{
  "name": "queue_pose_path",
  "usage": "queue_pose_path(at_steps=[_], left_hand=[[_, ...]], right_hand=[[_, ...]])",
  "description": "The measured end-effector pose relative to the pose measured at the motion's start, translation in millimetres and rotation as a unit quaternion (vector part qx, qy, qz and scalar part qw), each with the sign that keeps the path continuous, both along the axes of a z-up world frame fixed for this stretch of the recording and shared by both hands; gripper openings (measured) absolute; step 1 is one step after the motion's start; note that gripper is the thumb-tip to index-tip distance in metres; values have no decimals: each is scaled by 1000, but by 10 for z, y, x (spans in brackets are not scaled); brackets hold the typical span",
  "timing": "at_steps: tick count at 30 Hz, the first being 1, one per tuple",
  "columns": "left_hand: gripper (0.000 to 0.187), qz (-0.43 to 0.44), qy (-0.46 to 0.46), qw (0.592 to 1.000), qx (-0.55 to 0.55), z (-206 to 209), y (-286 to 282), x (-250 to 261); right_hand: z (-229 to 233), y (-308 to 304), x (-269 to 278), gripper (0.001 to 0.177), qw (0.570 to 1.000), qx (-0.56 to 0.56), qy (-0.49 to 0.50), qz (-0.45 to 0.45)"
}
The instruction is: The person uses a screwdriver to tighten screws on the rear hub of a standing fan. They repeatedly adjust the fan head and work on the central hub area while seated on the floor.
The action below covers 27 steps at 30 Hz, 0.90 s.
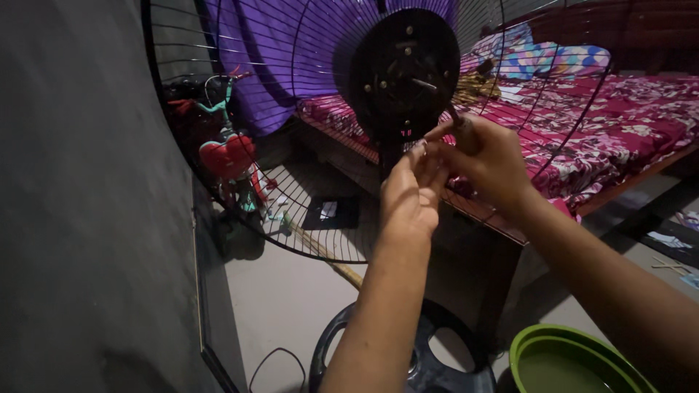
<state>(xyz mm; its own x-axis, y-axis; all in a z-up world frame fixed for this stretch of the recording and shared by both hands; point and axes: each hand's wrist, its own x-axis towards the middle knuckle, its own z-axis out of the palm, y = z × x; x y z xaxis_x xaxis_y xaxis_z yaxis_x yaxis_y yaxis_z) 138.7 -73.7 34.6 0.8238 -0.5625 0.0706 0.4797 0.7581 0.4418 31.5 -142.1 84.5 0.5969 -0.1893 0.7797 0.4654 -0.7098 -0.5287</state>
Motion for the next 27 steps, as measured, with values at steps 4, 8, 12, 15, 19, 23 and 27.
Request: queue_pose_path(at_steps=[4, 8, 12, 15, 19, 23, 27], left_hand=[[34, 12, -43, 997, -57, 66, 108, -117], [37, 45, -111, 990, -75, 96, 274, -238], [40, 248, -311, 914, 80, 248, 429, -366], [35, 394, -411, 783, 250, 326, 608, -407], [18, 410, -453, 759, 225, 458, 721, -378], [14, 395, -451, 756, 263, 542, 727, -305], [14, 410, -442, 751, 269, 559, 720, -288]], right_hand=[[53, -22, 105, 11, 999, 21, -28, -10], [19, -23, 367, 11, 989, 59, -115, 71], [-54, 17, 557, 11, 977, 108, -151, 104], [-58, 31, 596, 12, 975, 119, -151, 108], [-49, 60, 530, 12, 982, 111, -130, 78], [-2, 18, 458, 15, 985, 134, -70, 78], [28, -54, 422, 21, 985, 96, -53, 136]])
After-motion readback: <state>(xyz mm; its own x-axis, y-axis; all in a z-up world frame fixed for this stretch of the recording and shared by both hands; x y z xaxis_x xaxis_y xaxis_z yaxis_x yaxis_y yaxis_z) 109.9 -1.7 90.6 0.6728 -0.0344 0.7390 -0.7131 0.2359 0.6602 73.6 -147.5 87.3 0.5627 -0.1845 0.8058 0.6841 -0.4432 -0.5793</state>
